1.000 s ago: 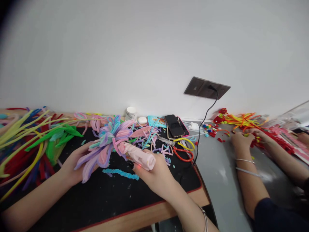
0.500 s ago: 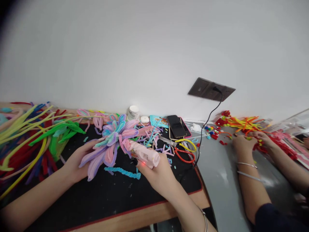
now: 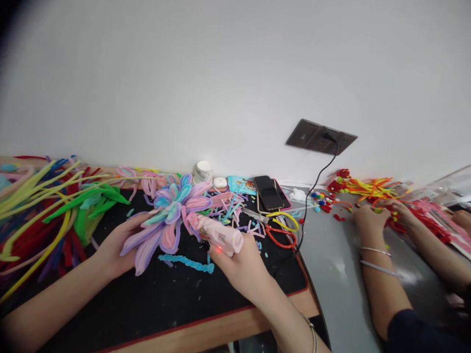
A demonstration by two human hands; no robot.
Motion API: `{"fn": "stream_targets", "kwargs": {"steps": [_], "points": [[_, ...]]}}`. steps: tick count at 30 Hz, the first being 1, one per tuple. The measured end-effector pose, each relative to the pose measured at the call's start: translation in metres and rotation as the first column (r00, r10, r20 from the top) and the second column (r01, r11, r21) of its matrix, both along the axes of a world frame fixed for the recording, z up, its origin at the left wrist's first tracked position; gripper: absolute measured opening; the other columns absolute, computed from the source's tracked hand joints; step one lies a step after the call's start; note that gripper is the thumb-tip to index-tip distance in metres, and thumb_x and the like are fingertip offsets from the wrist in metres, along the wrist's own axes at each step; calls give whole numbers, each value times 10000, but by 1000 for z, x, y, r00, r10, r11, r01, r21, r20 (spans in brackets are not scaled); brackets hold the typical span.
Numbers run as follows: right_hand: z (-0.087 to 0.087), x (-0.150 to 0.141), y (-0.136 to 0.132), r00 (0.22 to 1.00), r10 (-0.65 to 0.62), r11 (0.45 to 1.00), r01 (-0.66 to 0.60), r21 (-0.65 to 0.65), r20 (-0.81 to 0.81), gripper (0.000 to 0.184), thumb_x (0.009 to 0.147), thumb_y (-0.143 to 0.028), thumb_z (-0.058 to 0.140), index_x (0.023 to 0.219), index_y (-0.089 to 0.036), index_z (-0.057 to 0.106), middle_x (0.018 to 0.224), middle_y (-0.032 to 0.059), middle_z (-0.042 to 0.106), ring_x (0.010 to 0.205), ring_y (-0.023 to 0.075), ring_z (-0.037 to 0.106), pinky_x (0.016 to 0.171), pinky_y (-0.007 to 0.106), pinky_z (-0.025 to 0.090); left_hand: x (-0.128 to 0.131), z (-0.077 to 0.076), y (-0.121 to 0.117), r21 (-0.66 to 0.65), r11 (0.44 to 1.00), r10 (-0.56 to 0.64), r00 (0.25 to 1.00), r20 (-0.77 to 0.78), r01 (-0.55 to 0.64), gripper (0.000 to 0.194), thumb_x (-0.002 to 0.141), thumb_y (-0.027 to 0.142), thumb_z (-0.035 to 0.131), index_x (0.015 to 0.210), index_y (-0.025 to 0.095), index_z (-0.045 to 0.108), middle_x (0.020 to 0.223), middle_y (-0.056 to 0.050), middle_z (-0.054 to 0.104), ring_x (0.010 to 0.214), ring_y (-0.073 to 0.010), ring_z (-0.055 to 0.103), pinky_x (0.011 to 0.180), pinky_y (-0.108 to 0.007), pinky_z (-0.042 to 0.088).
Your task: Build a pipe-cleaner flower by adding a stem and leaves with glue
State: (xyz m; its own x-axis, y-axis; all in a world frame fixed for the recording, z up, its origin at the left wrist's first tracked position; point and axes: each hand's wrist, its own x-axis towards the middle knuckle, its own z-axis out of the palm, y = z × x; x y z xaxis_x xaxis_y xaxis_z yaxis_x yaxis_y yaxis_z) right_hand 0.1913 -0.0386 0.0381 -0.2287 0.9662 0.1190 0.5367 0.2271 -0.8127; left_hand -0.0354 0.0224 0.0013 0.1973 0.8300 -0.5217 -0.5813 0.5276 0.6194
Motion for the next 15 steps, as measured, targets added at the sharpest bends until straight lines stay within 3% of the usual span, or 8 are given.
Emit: {"fn": "stream_targets", "kwargs": {"steps": [8, 15], "points": [[-1, 0, -1, 1000, -16, 999, 15, 30, 24, 263, 818, -169, 533, 1035, -159, 683, 683, 4, 645, 538, 115, 479, 525, 213, 425, -2, -7, 1, -26, 999, -29, 998, 49, 30, 71, 751, 137, 620, 785, 183, 662, 677, -37, 701, 555, -168, 661, 541, -239, 537], [0, -1, 0, 999, -33, 999, 33, 38, 12, 287, 817, -166, 525, 1061, -166, 674, 792, 27, 683, 649, 149, 555, 615, 235, 472, -2, -5, 0, -66, 998, -10, 996, 91, 16, 93, 773, 122, 588, 757, 168, 667, 654, -43, 694, 523, -153, 639, 513, -227, 523]]}}
